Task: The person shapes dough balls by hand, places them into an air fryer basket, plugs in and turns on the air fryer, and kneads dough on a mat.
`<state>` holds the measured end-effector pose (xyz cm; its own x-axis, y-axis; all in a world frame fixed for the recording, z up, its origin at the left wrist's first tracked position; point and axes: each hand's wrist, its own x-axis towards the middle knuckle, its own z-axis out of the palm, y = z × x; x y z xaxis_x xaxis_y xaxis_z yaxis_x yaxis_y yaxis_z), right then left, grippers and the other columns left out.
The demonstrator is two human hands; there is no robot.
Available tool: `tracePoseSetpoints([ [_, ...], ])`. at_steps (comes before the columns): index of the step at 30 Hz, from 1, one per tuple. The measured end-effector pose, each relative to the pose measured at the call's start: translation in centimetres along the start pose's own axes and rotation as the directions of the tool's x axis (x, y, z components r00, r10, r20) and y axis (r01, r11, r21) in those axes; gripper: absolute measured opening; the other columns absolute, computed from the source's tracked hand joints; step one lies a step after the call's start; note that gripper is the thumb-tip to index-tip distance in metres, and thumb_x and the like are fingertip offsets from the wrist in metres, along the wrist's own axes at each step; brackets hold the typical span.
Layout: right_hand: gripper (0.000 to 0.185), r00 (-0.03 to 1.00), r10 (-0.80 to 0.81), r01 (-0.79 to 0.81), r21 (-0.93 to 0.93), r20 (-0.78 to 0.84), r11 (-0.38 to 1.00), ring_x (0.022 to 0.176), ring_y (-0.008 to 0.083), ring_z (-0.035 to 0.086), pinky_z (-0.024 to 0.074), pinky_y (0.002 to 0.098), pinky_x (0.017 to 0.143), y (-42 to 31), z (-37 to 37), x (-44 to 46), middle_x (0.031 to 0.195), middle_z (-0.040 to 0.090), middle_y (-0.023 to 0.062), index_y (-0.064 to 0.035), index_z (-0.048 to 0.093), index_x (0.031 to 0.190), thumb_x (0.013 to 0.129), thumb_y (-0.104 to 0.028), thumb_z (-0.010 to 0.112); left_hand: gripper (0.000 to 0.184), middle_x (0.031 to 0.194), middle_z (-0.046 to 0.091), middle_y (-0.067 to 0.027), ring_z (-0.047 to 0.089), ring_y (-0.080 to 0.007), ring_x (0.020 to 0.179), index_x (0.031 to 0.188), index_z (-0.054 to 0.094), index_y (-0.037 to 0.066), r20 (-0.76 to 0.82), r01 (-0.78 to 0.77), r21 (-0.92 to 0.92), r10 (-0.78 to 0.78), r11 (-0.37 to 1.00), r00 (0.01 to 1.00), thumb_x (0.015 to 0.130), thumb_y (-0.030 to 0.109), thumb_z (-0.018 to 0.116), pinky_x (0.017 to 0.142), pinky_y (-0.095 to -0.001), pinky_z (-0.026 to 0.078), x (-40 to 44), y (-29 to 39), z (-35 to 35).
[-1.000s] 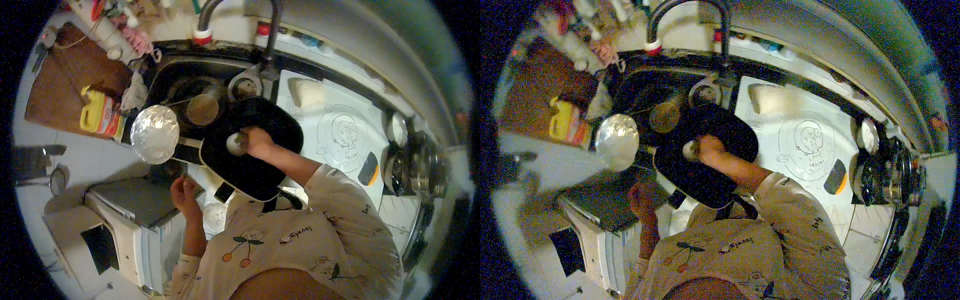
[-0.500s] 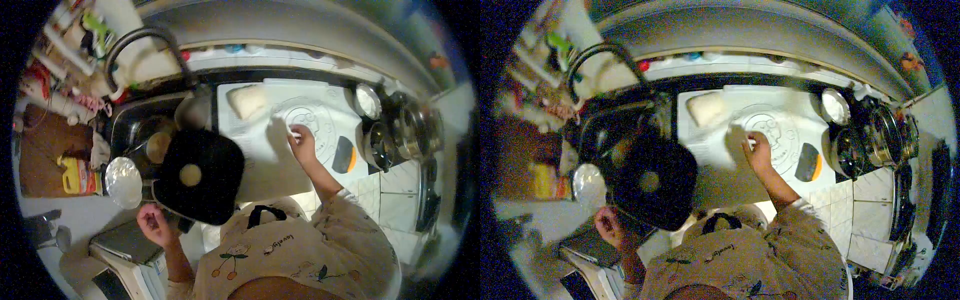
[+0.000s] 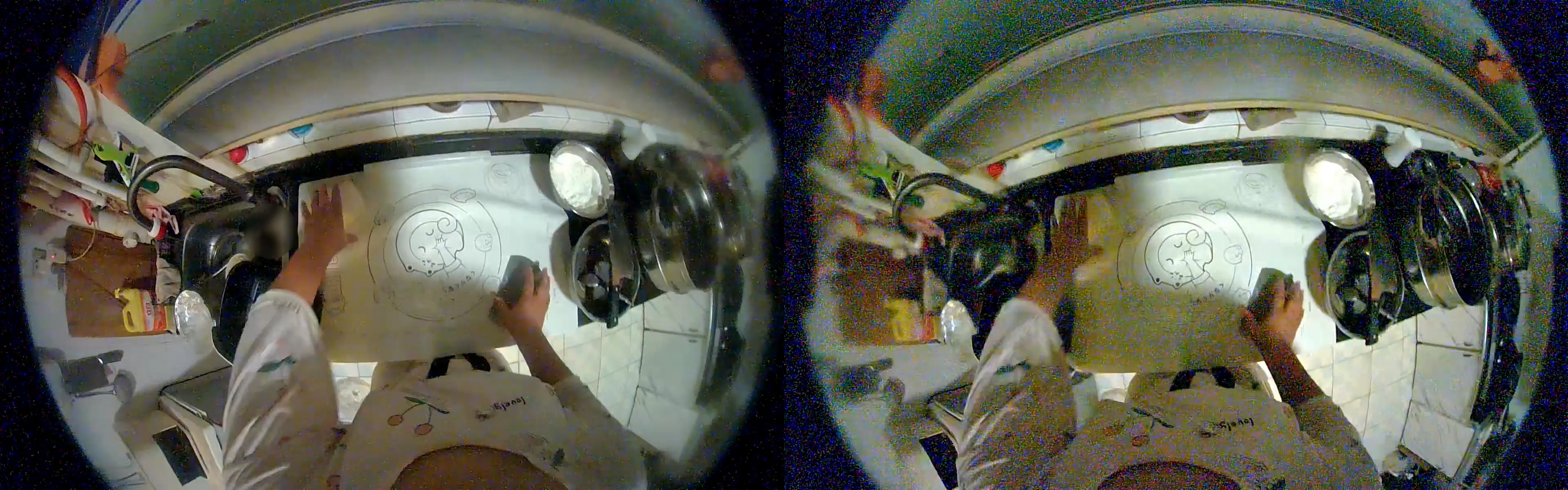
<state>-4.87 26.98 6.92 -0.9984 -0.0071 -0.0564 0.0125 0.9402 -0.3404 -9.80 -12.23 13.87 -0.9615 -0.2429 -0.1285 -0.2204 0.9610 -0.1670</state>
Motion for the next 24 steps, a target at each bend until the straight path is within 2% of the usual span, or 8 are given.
tracePoseSetpoints([
  [3,0.095,0.996,0.005,0.008,0.146,-0.087,0.989,0.124,0.0403,0.032,0.0313,0.047,0.1,3.3,1.8,0.1,0.136,0.025,0.0273,-0.0068,0.028,0.135,0.058,-0.024,0.079,0.11,0.139,0.03,-0.0168,0.023,-0.0334,0.132,0.139,0.019,0.003,0.197,0.107,-0.074,-0.091,0.991,0.976,0.057,0.049,0.077,0.105,-0.0528,0.022,4.9,-1.6,0.4],
  [9,0.061,0.997,-0.05,0.051,0.009,-0.064,0.999,0.107,0.0382,0.044,0.037,0.0437,0.093,4.7,0.9,0.0,0.124,0.043,0.0217,-0.0004,0.034,0.13,0.077,-0.016,0.058,0.112,0.138,0.032,-0.0161,0.025,-0.035,0.131,0.139,0.018,0.004,0.315,0.109,0.021,-0.11,0.994,0.943,0.056,0.053,0.076,0.105,-0.0525,0.023,5.0,-0.3,1.3],
  [12,0.053,0.998,-0.053,0.054,0.013,-0.026,0.998,0.1,0.0356,0.048,0.0394,0.0427,0.088,3.8,0.7,1.7,0.113,0.049,0.019,-0.0003,0.04,0.124,0.075,-0.011,0.058,0.107,0.139,0.031,-0.0165,0.031,-0.0358,0.127,0.138,0.022,0.005,0.163,0.069,0.154,-0.094,0.986,0.982,0.058,0.051,0.075,0.103,-0.0532,0.025,0.6,2.8,2.4],
  [15,0.051,0.997,-0.075,0.075,0.035,0.005,0.997,0.093,0.0345,0.05,0.0415,0.0416,0.083,3.2,0.6,2.7,0.099,0.054,0.0173,-0.0012,0.046,0.117,0.069,-0.009,0.064,0.102,0.137,0.033,-0.0167,0.037,-0.0353,0.122,0.136,0.026,0.005,-0.088,0.033,0.015,-0.031,0.999,0.996,0.059,0.049,0.075,0.096,-0.0531,0.034,-2.4,3.4,1.9],
  [16,0.051,0.996,-0.089,0.088,0.039,0.015,0.995,0.091,0.0341,0.05,0.0422,0.0413,0.081,2.5,0.3,3.1,0.095,0.055,0.0168,-0.0015,0.048,0.114,0.067,-0.008,0.066,0.095,0.133,0.038,-0.0173,0.04,-0.0349,0.119,0.133,0.03,0.005,-0.037,0.034,-0.072,-0.036,0.997,0.999,0.059,0.046,0.074,0.093,-0.0515,0.037,-2.5,3.6,2.2],
  [17,0.037,0.947,-0.311,0.307,-0.059,-0.08,0.95,0.087,0.0335,0.05,0.0422,0.041,0.079,1.9,-0.5,3.1,0.092,0.055,0.0158,-0.0028,0.05,0.11,0.075,-0.011,0.058,0.089,0.129,0.042,-0.0178,0.043,-0.0345,0.116,0.13,0.034,0.005,0.012,0.039,-0.16,-0.038,0.986,0.999,0.06,0.042,0.074,0.09,-0.0499,0.039,-2.2,3.8,2.6],
  [20,0.03,0.98,-0.152,0.18,-0.234,0.13,0.955,0.085,0.0349,0.051,0.0419,0.0426,0.077,2.5,1.2,4.0,0.092,0.056,0.018,-0.0044,0.052,0.108,0.08,-0.014,0.052,0.07,0.112,0.054,-0.0184,0.053,-0.0341,0.104,0.12,0.043,0.005,0.083,0.011,-0.297,0.014,0.955,0.996,0.062,0.031,0.071,0.083,-0.0451,0.045,-1.0,3.3,4.1],
  [24,0.027,0.983,-0.179,0.181,0.029,-0.049,0.983,0.083,0.0381,0.053,0.0421,0.0448,0.075,5.2,3.4,5.4,0.09,0.056,0.0205,-0.0014,0.054,0.103,0.081,-0.016,0.051,0.049,0.093,0.062,-0.0164,0.059,-0.034,0.088,0.106,0.051,0.007,-0.02,-0.026,-0.435,0.02,0.9,1.0,0.063,0.021,0.066,0.078,-0.042,0.048,-0.1,1.7,5.1],
])
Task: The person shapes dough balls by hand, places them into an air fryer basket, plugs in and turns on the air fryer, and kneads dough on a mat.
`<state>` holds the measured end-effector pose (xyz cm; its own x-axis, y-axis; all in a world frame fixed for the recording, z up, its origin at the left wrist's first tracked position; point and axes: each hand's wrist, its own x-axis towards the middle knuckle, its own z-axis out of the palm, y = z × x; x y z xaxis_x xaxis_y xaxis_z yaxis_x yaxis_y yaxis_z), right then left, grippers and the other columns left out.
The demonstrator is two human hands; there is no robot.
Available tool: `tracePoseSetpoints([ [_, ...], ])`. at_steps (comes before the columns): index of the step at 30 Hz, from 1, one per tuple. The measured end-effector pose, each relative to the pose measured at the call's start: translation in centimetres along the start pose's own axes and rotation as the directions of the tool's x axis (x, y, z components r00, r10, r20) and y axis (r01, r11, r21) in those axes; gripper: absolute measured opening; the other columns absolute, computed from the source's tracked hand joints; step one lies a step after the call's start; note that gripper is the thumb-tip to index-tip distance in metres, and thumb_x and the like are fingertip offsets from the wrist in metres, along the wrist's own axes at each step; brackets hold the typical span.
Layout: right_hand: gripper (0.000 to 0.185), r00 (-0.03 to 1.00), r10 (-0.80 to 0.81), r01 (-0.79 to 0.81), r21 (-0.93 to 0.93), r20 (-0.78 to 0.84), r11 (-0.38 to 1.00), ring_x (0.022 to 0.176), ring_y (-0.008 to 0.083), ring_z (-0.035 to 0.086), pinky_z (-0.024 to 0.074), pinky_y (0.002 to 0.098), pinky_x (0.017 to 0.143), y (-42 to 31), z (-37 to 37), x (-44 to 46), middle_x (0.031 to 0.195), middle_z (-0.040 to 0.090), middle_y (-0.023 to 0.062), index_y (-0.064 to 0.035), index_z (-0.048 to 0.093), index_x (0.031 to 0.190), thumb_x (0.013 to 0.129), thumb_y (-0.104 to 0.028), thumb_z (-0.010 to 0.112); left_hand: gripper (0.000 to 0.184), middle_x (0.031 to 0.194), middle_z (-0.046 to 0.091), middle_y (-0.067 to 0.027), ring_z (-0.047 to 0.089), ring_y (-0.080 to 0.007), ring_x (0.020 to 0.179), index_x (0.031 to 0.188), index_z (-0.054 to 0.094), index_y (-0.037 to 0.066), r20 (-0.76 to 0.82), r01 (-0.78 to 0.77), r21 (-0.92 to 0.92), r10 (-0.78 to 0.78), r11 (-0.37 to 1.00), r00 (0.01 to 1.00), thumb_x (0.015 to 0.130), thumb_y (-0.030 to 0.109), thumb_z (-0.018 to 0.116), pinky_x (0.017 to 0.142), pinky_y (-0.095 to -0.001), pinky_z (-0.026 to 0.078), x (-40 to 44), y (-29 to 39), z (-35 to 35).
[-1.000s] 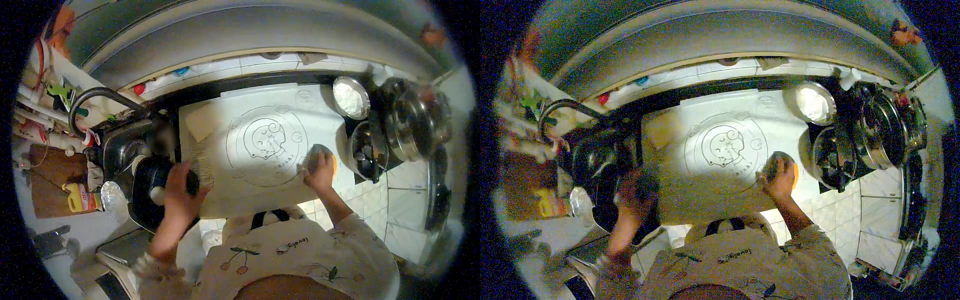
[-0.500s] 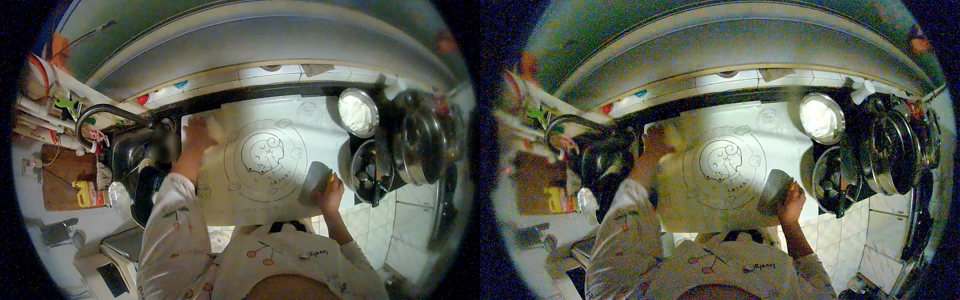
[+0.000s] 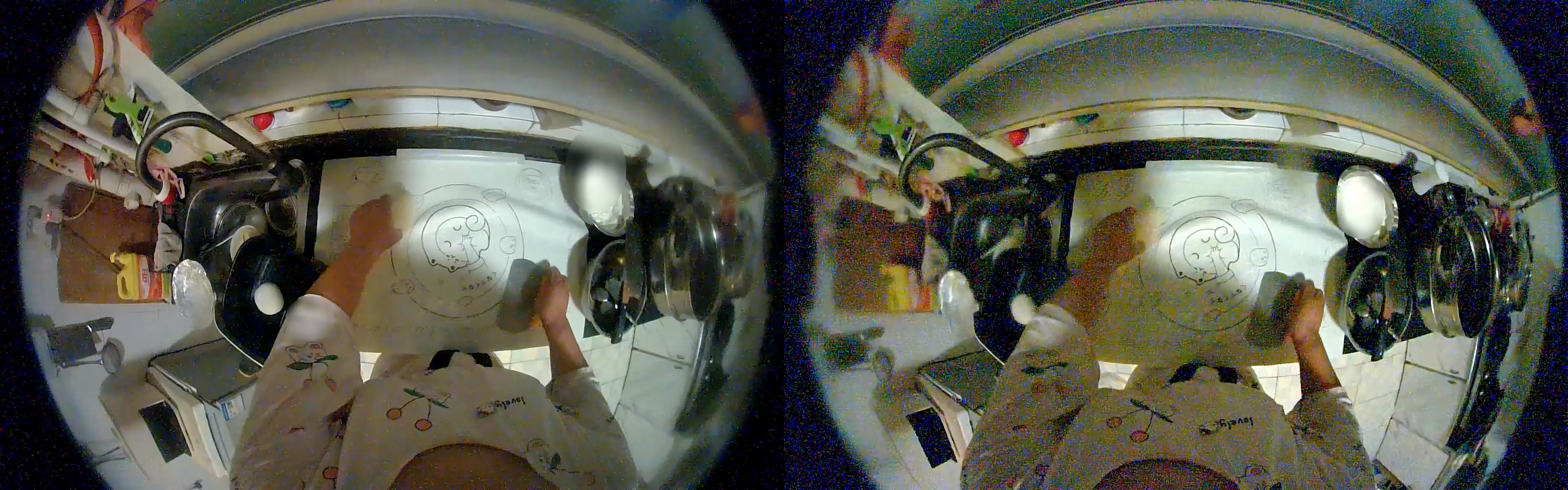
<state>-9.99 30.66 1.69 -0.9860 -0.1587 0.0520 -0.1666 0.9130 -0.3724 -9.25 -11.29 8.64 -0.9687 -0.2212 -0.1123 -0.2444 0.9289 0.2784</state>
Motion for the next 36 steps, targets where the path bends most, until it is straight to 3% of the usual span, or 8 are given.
tracePoseSetpoints([
  [3,0.025,0.975,-0.159,0.176,0.099,-0.158,0.979,0.086,0.0388,0.054,0.0434,0.0439,0.078,-2.8,-3.5,3.5,0.092,0.057,0.0227,0.0022,0.056,0.101,0.083,-0.013,0.051,0.047,0.094,0.061,-0.0139,0.059,-0.0327,0.088,0.106,0.052,0.009,0.133,-0.005,-0.08,0.016,0.997,0.991,0.063,0.023,0.066,0.076,-0.0426,0.048,-2.9,3.0,-3.6],
  [6,0.035,0.997,-0.01,0.02,0.141,-0.07,0.99,0.096,0.038,0.053,0.0422,0.0402,0.088,-5.7,-3.7,5.9,0.105,0.056,0.0218,0.0023,0.053,0.109,0.078,-0.012,0.059,0.048,0.093,0.061,-0.013,0.059,-0.0322,0.088,0.106,0.052,0.011,0.231,-0.063,-0.132,0.092,0.989,0.969,0.062,0.022,0.068,0.075,-0.0429,0.048,-5.9,5.3,-2.2],
  [8,0.048,0.967,-0.243,0.207,0.33,0.071,0.921,0.113,0.0361,0.046,0.0375,0.0376,0.096,-11.9,-4.2,5.5,0.123,0.048,0.0212,-0.0012,0.048,0.12,0.077,-0.016,0.064,0.051,0.094,0.06,-0.013,0.058,-0.032,0.091,0.107,0.052,0.012,0.259,-0.133,-0.123,0.161,0.983,0.952,0.061,0.023,0.071,0.076,-0.0431,0.047,-7.7,6.1,0.2],
  [10,0.071,0.742,-0.612,0.526,0.329,0.272,0.784,0.122,0.0352,0.038,0.0309,0.0381,0.103,-15.9,-3.1,4.2,0.132,0.039,0.0186,-0.0054,0.039,0.129,0.07,-0.027,0.073,0.055,0.097,0.059,-0.0127,0.056,-0.0317,0.095,0.108,0.051,0.012,0.211,-0.165,-0.084,0.18,0.983,0.961,0.059,0.024,0.075,0.079,-0.0439,0.046,-8.6,7.1,0.9],
  [12,0.08,0.598,-0.678,0.54,0.409,0.428,0.735,0.126,0.0352,0.033,0.03,0.0398,0.104,-18.2,0.0,2.5,0.138,0.031,0.0176,-0.0078,0.032,0.134,0.068,-0.025,0.075,0.059,0.1,0.057,-0.0119,0.054,-0.0312,0.099,0.108,0.051,0.012,0.113,-0.118,-0.062,0.125,0.991,0.986,0.057,0.026,0.077,0.081,-0.0449,0.044,-9.7,7.9,0.6],
  [20,0.058,0.674,-0.729,0.65,0.371,0.123,0.663,0.093,0.0344,0.055,0.0456,0.0406,0.083,-18.8,1.5,1.8,0.1,0.058,0.0136,-0.0067,0.053,0.11,0.059,-0.019,0.076,0.056,0.101,0.056,-0.0101,0.052,-0.0269,0.097,0.104,0.053,0.01,0.129,-0.058,0.007,0.056,0.998,0.99,0.059,0.033,0.076,0.079,-0.0434,0.043,-9.4,6.9,3.3],
  [26,0.038,0.733,-0.674,0.513,0.572,0.095,0.639,0.082,0.0333,0.062,0.0501,0.0385,0.075,-17.0,3.2,2.4,0.089,0.063,0.0164,-0.0042,0.061,0.098,0.064,-0.014,0.073,0.051,0.097,0.059,-0.0059,0.056,-0.0271,0.093,0.101,0.058,0.017,0.073,-0.014,-0.001,0.014,1.0,0.997,0.058,0.037,0.075,0.074,-0.0448,0.044,-7.7,5.3,5.7],
  [36,0.042,0.824,-0.283,-0.08,0.596,0.49,0.799,0.09,0.0223,0.062,0.0474,0.0304,0.08,-13.4,0.0,1.2,0.102,0.063,0.0155,-0.0023,0.06,0.108,0.068,-0.007,0.07,0.05,0.083,0.064,-0.0093,0.062,-0.0302,0.078,0.087,0.063,0.012,-0.154,-0.203,-0.14,0.181,0.969,0.971,0.047,0.036,0.08,0.069,-0.0436,0.049,-7.9,4.3,6.0],
])
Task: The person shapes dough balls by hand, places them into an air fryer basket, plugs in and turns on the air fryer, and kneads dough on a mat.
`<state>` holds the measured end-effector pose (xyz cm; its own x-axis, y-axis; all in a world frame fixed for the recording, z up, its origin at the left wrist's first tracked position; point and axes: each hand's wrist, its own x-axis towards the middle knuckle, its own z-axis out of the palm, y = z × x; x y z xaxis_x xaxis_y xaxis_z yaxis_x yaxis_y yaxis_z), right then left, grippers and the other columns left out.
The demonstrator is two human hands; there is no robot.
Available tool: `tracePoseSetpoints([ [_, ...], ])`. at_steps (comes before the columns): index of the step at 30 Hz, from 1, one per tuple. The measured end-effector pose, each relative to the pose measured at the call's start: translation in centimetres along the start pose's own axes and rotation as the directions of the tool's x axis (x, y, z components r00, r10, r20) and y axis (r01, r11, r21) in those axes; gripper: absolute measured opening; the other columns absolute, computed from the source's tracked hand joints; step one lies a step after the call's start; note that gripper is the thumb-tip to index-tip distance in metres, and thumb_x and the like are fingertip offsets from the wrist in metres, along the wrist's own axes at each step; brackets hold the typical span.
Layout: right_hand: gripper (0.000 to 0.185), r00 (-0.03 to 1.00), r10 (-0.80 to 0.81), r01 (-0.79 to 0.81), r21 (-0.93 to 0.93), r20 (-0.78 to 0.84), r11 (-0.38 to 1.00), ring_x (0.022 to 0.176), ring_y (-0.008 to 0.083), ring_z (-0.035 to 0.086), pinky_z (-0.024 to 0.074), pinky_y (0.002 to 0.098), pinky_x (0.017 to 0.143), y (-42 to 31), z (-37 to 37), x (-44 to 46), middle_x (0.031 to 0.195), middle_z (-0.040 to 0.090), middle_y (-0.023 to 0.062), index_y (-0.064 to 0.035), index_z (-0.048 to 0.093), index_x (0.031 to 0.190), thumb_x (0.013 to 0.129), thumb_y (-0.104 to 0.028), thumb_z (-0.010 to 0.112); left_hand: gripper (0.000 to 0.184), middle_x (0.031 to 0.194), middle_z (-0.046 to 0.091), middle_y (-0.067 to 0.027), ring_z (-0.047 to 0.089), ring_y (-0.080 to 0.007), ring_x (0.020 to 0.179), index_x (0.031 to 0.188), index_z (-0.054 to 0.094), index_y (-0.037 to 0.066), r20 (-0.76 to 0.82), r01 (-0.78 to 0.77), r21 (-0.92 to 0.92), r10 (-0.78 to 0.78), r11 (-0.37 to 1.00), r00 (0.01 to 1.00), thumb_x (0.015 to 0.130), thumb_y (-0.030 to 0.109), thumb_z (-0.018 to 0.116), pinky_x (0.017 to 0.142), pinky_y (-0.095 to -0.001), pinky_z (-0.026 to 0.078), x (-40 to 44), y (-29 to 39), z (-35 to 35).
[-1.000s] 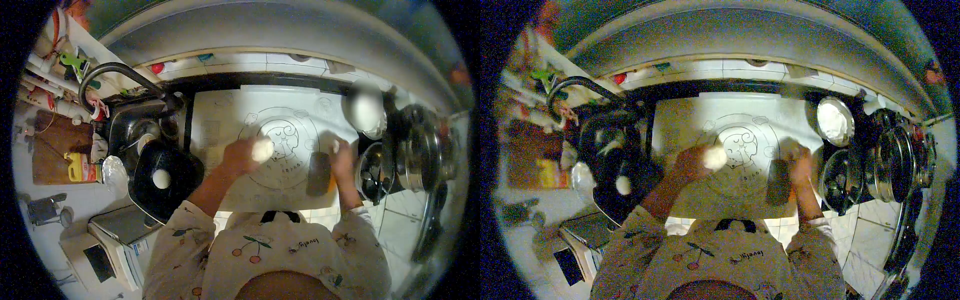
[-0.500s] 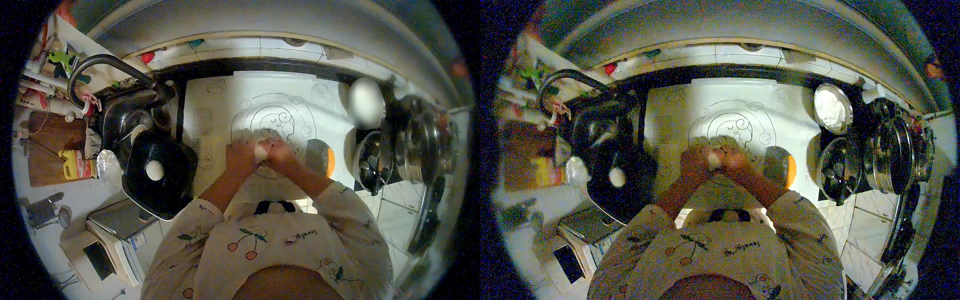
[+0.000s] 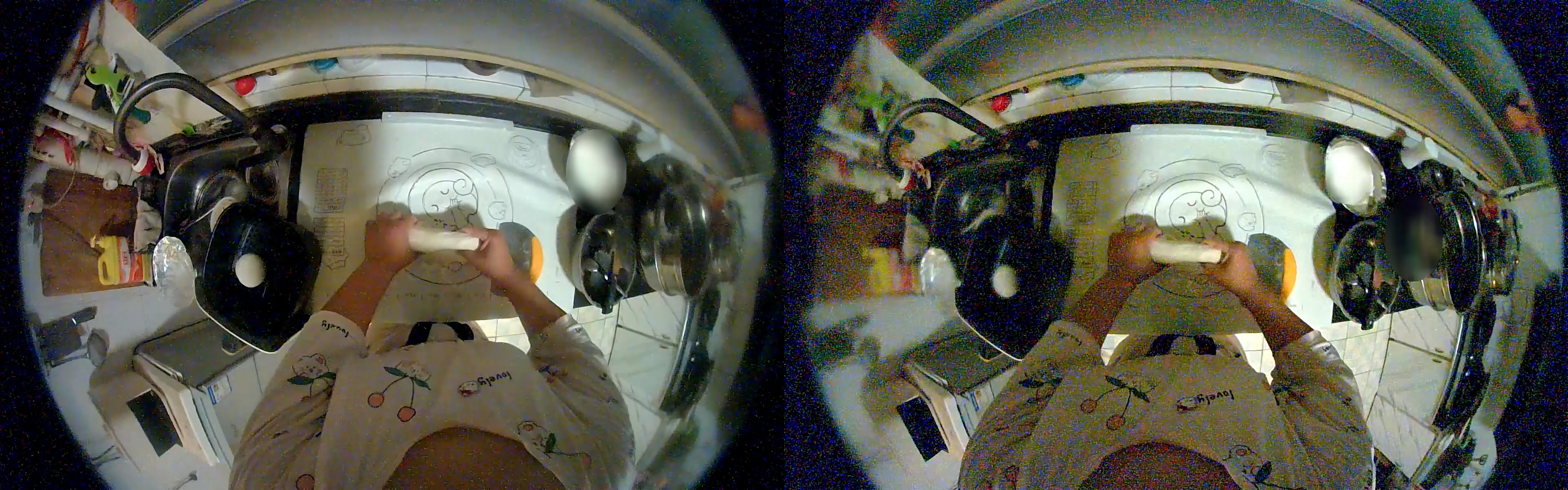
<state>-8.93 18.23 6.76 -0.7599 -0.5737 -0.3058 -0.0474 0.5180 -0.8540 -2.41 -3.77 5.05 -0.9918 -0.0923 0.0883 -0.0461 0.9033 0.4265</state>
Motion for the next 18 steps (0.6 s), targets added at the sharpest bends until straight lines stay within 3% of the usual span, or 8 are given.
tracePoseSetpoints([
  [3,0.058,1.0,0.016,-0.018,-0.302,-0.009,0.953,0.107,0.0268,0.054,0.042,0.0345,0.091,-0.9,-0.6,0.5,0.117,0.055,0.0165,-0.0028,0.052,0.119,0.066,-0.012,0.073,0.05,0.083,0.063,-0.0107,0.061,-0.0312,0.081,0.088,0.062,0.011,0.06,-0.042,0.059,0.039,0.997,0.997,0.047,0.034,0.08,0.073,-0.0441,0.048,0.4,0.0,0.1],
  [5,0.072,0.973,-0.193,0.057,-0.687,-0.123,0.724,0.119,0.0296,0.044,0.0364,0.0388,0.099,-4.3,0.5,-0.1,0.128,0.046,0.0165,-0.0039,0.043,0.127,0.064,-0.016,0.075,0.05,0.086,0.062,-0.0118,0.06,-0.0317,0.084,0.091,0.061,0.011,0.165,-0.033,0.073,0.02,0.997,0.986,0.048,0.031,0.08,0.076,-0.0451,0.047,0.8,0.7,-0.9],
  [8,0.087,0.921,-0.387,0.232,-0.862,0.046,0.451,0.127,0.0318,0.032,0.0285,0.0455,0.104,-3.7,2.6,-0.8,0.134,0.036,0.0169,-0.0046,0.032,0.134,0.061,-0.021,0.076,0.05,0.091,0.061,-0.013,0.058,-0.0324,0.09,0.093,0.06,0.009,0.239,-0.026,0.14,-0.008,0.99,0.971,0.05,0.026,0.079,0.084,-0.0467,0.044,1.3,1.0,-0.9],
  [9,0.08,0.896,-0.439,0.244,-0.902,0.069,0.355,0.12,0.0302,0.042,0.0324,0.0468,0.101,-3.5,3.5,-0.7,0.126,0.044,0.0173,-0.0041,0.037,0.13,0.062,-0.022,0.075,0.05,0.093,0.061,-0.0134,0.058,-0.0326,0.091,0.094,0.06,0.009,0.249,-0.027,0.169,-0.016,0.985,0.968,0.051,0.025,0.078,0.087,-0.0473,0.043,1.4,1.0,-0.7],
  [12,0.076,0.939,-0.343,0.128,-0.885,-0.038,0.447,0.11,0.0295,0.05,0.0379,0.046,0.095,-2.6,5.4,1.4,0.12,0.048,0.0147,-0.0044,0.038,0.128,0.063,-0.023,0.074,0.048,0.093,0.062,-0.0093,0.057,-0.0271,0.094,0.092,0.062,0.012,0.186,-0.044,0.209,0.005,0.977,0.982,0.051,0.03,0.079,0.086,-0.0501,0.041,1.6,0.8,-0.3],
  [13,0.055,0.939,-0.344,0.119,-0.906,-0.03,0.406,0.091,0.0282,0.059,0.0461,0.0429,0.081,-3.0,5.1,2.1,0.105,0.057,0.0136,-0.004,0.05,0.115,0.067,-0.025,0.069,0.043,0.094,0.061,-0.0104,0.056,-0.0272,0.095,0.091,0.062,0.011,0.128,-0.099,0.317,0.061,0.943,0.99,0.055,0.028,0.076,0.089,-0.0529,0.038,1.6,1.0,0.2],
  [15,0.043,0.99,-0.107,0.133,-0.875,0.094,0.465,0.081,0.0286,0.06,0.0476,0.0425,0.072,-2.8,4.6,3.8,0.093,0.061,0.0148,-0.0041,0.056,0.104,0.069,-0.026,0.066,0.033,0.095,0.061,-0.0127,0.055,-0.0275,0.097,0.091,0.062,0.01,0.04,-0.178,0.529,0.185,0.83,0.982,0.062,0.024,0.071,0.095,-0.0585,0.032,1.4,2.6,1.7],
  [18,0.03,0.986,0.062,0.1,-0.852,0.153,0.514,0.075,0.029,0.063,0.0501,0.0405,0.068,-1.8,4.1,4.1,0.083,0.064,0.0154,-0.007,0.063,0.091,0.073,-0.031,0.06,0.024,0.1,0.059,-0.0155,0.053,-0.0304,0.102,0.095,0.06,0.005,-0.044,-0.11,0.376,0.136,0.92,0.99,0.075,0.018,0.056,0.103,-0.0644,0.013,0.2,4.4,5.7],
])
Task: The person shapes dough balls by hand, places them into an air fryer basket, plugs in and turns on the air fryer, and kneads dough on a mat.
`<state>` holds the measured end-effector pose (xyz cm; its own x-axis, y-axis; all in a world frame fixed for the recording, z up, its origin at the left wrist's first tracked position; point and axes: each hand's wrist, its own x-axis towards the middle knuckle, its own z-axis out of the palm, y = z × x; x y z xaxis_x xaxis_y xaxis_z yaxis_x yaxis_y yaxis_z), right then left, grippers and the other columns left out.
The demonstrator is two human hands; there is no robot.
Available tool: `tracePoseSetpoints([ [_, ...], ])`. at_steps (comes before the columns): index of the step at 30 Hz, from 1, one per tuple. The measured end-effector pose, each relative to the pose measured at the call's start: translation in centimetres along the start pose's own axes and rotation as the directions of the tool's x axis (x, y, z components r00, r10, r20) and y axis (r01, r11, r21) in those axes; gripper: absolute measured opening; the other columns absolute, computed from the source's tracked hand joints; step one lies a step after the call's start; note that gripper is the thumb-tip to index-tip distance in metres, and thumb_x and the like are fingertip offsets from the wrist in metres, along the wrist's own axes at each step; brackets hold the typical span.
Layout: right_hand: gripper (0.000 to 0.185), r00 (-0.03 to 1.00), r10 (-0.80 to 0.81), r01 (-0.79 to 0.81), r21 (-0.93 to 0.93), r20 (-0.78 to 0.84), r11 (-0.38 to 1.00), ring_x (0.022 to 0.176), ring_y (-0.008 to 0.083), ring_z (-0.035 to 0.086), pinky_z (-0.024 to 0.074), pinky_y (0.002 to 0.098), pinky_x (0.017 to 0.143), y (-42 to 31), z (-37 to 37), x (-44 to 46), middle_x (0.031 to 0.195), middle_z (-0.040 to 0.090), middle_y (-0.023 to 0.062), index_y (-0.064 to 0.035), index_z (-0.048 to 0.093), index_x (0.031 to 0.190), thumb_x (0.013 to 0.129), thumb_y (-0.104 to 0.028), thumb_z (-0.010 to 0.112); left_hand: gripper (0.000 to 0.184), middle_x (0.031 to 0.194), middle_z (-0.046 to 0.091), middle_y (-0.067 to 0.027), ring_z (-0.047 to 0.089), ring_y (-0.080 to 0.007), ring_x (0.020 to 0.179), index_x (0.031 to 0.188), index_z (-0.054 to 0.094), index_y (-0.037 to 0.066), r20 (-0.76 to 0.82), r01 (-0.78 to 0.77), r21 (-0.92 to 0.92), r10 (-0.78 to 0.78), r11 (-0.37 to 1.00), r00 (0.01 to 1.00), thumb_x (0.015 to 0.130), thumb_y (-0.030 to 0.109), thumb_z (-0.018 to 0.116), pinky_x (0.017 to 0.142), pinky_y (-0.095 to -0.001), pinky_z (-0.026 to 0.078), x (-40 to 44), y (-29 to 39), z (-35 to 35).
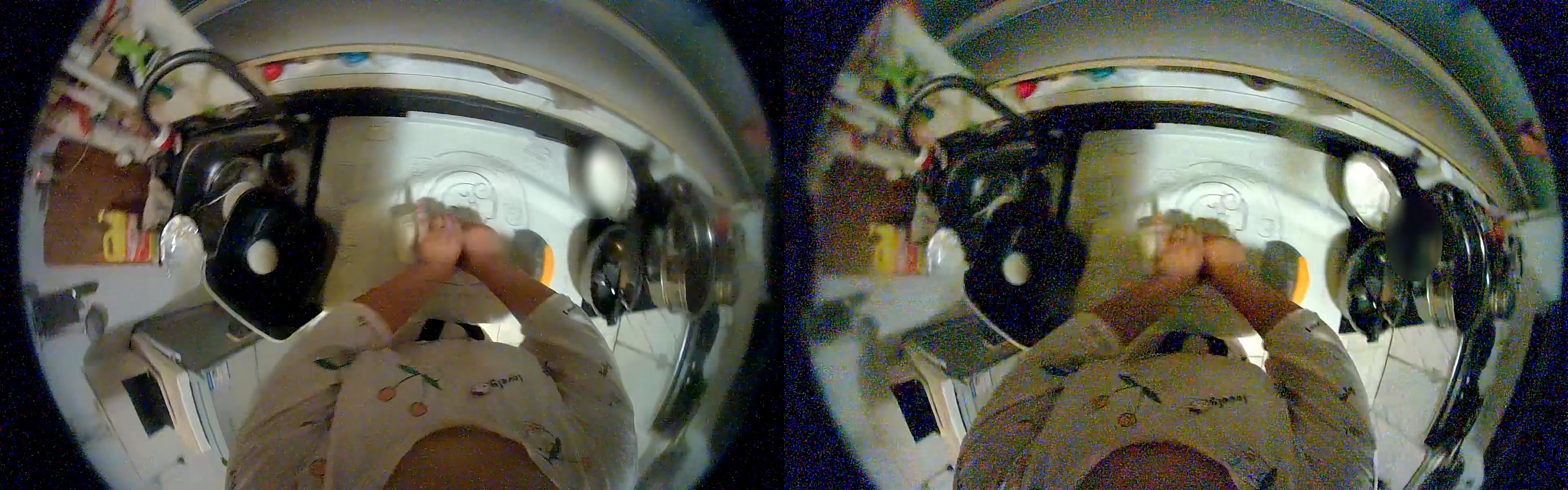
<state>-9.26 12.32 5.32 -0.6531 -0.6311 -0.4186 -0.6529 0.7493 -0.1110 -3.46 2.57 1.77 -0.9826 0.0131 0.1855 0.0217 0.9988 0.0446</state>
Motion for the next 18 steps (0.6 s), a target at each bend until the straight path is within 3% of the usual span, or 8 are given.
tracePoseSetpoints([
  [1,0.032,0.992,0.085,-0.089,0.044,0.091,0.995,0.08,0.0285,0.063,0.0504,0.0396,0.071,-0.7,-1.5,0.0,0.088,0.065,0.0145,-0.0076,0.063,0.094,0.074,-0.032,0.06,0.026,0.101,0.058,-0.0159,0.053,-0.0314,0.103,0.097,0.06,0.004,-0.091,-0.004,-0.025,0.001,1.0,0.996,0.076,0.018,0.053,0.104,-0.0643,0.012,-0.1,-0.5,0.4],
  [3,0.033,0.973,0.128,-0.112,-0.091,0.191,0.99,0.087,0.0271,0.063,0.0501,0.0377,0.077,-1.2,-2.2,0.4,0.096,0.065,0.0126,-0.0089,0.063,0.097,0.077,-0.035,0.06,0.029,0.1,0.058,-0.0168,0.052,-0.0336,0.104,0.099,0.059,0.002,-0.196,-0.084,-0.039,0.075,0.996,0.978,0.078,0.02,0.05,0.104,-0.0643,0.014,0.0,-1.4,-1.2],
  [5,0.043,0.962,0.183,-0.185,-0.012,0.201,0.983,0.089,0.0266,0.063,0.0499,0.0382,0.078,-1.3,-3.7,-0.2,0.096,0.065,0.013,-0.0098,0.063,0.1,0.072,-0.042,0.064,0.03,0.101,0.058,-0.017,0.051,-0.0355,0.107,0.1,0.059,0.002,-0.041,-0.004,-0.011,0.003,1.0,0.999,0.079,0.021,0.049,0.104,-0.0623,0.016,0.9,-0.8,0.9],
  [8,0.041,0.973,0.117,-0.116,-0.02,0.2,0.993,0.085,0.0298,0.063,0.0501,0.0398,0.075,-0.5,-3.8,0.2,0.092,0.065,0.0149,-0.0086,0.063,0.098,0.072,-0.04,0.065,0.034,0.112,0.054,-0.0202,0.044,-0.0388,0.116,0.109,0.056,0.007,0.059,-0.049,0.13,0.041,0.99,0.997,0.082,0.026,0.046,0.101,-0.0654,0.019,1.5,-0.7,-1.6],
  [11,0.035,0.975,0.004,0.008,-0.051,0.223,0.999,0.081,0.0338,0.063,0.0497,0.0424,0.072,0.1,-3.2,1.0,0.088,0.065,0.0173,-0.0068,0.064,0.094,0.074,-0.035,0.062,0.035,0.116,0.052,-0.0157,0.043,-0.0358,0.118,0.11,0.056,0.008,-0.159,-0.192,0.254,0.237,0.948,0.959,0.082,0.027,0.044,0.102,-0.0633,0.02,1.2,-1.6,-1.0],
  [13,0.035,0.98,-0.095,0.076,0.109,0.177,0.991,0.08,0.0358,0.062,0.0491,0.0434,0.071,1.2,-1.5,1.2,0.088,0.064,0.0186,-0.0058,0.064,0.092,0.075,-0.036,0.06,0.034,0.115,0.053,-0.0114,0.048,-0.0325,0.111,0.109,0.056,0.009,-0.239,-0.298,0.192,0.339,0.935,0.91,0.082,0.027,0.045,0.102,-0.064,0.022,0.5,-2.3,-1.7],
  [16,0.038,0.985,-0.126,0.091,0.265,0.117,0.96,0.08,0.0377,0.061,0.0483,0.0448,0.071,1.3,-2.1,-0.7,0.088,0.063,0.0203,-0.0044,0.064,0.092,0.076,-0.038,0.059,0.023,0.093,0.058,-0.0151,0.055,-0.032,0.099,0.089,0.062,0.004,-0.059,-0.297,-0.16,0.291,0.941,0.955,0.076,0.021,0.053,0.106,-0.055,0.019,0.5,-2.0,-0.8],
  [18,0.04,0.988,-0.087,0.059,0.215,0.124,0.975,0.079,0.0384,0.061,0.048,0.0454,0.07,1.5,-2.4,-1.3,0.088,0.063,0.0211,-0.0034,0.064,0.093,0.076,-0.04,0.059,0.025,0.097,0.059,-0.0105,0.054,-0.0294,0.098,0.095,0.061,0.009,0.206,-0.254,-0.17,0.286,0.952,0.936,0.076,0.024,0.053,0.102,-0.0599,0.023,1.8,-1.9,-0.3],
])
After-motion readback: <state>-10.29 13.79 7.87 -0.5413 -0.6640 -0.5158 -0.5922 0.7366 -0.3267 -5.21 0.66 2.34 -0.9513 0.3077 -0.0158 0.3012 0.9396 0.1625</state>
